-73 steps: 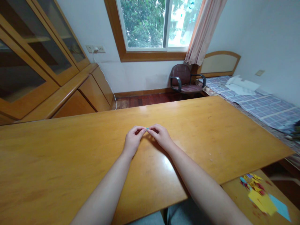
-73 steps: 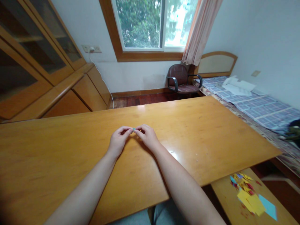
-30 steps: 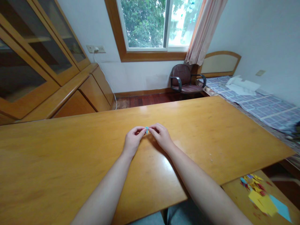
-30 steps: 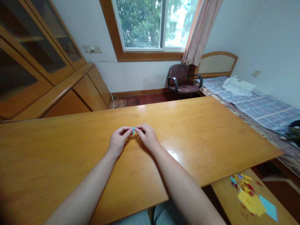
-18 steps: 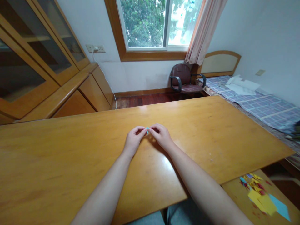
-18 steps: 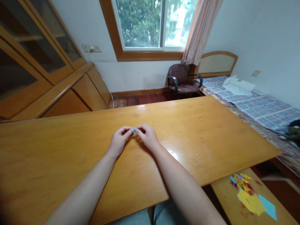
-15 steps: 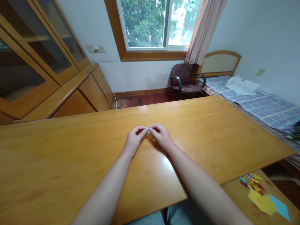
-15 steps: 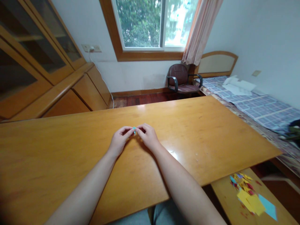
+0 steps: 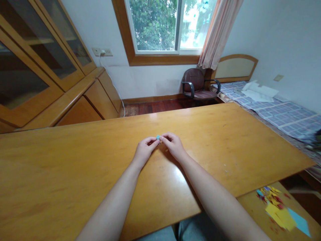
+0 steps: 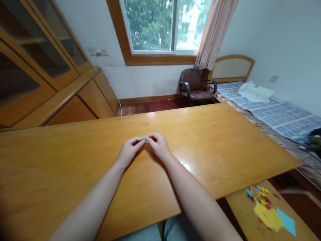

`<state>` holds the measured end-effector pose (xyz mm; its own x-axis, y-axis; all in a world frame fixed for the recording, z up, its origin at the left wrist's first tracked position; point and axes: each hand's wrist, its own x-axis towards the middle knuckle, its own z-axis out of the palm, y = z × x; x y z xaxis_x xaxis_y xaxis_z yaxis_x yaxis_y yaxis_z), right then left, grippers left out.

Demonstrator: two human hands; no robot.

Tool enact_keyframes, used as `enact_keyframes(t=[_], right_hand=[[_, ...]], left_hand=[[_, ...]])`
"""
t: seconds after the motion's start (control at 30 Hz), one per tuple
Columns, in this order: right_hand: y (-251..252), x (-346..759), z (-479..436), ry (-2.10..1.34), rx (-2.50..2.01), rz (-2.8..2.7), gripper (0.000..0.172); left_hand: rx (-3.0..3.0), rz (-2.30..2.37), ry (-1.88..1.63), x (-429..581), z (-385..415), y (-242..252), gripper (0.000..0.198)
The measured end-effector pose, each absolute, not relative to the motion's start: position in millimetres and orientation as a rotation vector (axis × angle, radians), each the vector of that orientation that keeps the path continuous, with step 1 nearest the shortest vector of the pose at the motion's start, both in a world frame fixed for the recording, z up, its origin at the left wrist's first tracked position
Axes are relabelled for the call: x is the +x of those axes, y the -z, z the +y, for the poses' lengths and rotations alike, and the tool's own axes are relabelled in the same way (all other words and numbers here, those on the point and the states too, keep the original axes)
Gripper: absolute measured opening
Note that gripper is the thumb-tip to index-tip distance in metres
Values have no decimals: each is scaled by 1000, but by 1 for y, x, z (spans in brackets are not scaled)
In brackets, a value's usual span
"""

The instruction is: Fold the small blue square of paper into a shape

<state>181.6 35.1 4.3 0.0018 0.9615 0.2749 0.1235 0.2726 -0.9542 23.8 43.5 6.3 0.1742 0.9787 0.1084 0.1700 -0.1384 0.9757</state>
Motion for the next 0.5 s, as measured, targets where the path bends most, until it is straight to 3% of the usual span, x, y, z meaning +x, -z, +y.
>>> enact_keyframes(t=[0.5], right_hand=[[-6,179,34,-936,-1085,-1440,22]], left_hand=[[1486,1106,-1072,19,42,-7,19]])
